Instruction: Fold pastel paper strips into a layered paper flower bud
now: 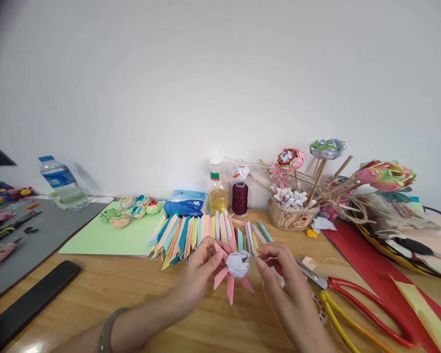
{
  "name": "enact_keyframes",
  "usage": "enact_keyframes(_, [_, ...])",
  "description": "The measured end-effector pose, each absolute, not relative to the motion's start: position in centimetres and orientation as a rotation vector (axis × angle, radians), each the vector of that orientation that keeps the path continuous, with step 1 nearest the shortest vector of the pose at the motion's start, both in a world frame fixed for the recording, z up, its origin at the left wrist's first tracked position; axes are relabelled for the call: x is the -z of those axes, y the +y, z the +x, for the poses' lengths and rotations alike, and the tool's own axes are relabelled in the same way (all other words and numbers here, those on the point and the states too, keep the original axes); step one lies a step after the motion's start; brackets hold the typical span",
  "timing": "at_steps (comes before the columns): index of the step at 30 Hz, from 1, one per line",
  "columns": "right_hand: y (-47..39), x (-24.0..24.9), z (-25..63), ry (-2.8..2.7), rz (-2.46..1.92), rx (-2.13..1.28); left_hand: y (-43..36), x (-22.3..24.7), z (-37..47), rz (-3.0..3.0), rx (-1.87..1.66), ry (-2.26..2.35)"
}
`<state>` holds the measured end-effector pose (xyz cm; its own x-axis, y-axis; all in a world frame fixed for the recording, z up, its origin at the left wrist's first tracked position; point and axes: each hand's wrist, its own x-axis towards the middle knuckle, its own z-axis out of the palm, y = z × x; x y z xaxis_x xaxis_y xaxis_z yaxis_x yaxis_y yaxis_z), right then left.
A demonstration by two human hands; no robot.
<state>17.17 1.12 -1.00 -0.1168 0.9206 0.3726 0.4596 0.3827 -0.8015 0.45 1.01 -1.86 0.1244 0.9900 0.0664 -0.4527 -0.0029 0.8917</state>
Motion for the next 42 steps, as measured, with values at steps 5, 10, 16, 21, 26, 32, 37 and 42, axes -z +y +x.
enact_keyframes(5, [0.7, 1.2, 16.9, -1.931, -1.084, -0.707, 1.5, 1.9, 0.6, 0.584, -1.13, 0.571])
enact_keyframes(10, [0.5, 1.5, 16.2, -2.056, -1.061, -0.467, 1.3, 2.7, 0.9, 0.56, -1.048, 0.502])
enact_keyframes(16, [0.9, 1.6, 16.6, -2.022, -1.091, -0.394, 0.6, 2.8, 1.0, 0.908, -1.09, 0.643])
enact_keyframes(21, [0.8, 1.9, 16.9, -2.123, -1.06, -0.307, 0.6, 2.4, 0.8, 1.087, -0.961, 0.648])
enact_keyframes(26, [0.7, 2.7, 16.9, -2.215, -1.027, -0.145, 0.7, 2.3, 0.0, 1.207, -0.908, 0.624])
enact_keyframes(32, [0.5, 3.0, 17.3, -2.346, -0.997, 0.319, 0.5, 1.4, -0.5, 1.429, -0.819, 0.686])
enact_keyframes(37, [0.4, 2.5, 17.2, -2.372, -0.964, 0.276, 0.3, 0.6, -0.1, 1.462, -0.901, 0.668])
enact_keyframes(42, [0.4, 2.6, 17.1, -2.276, -0.954, -0.078, -0.1, 0.6, -0.5, 1.826, -0.871, 0.882])
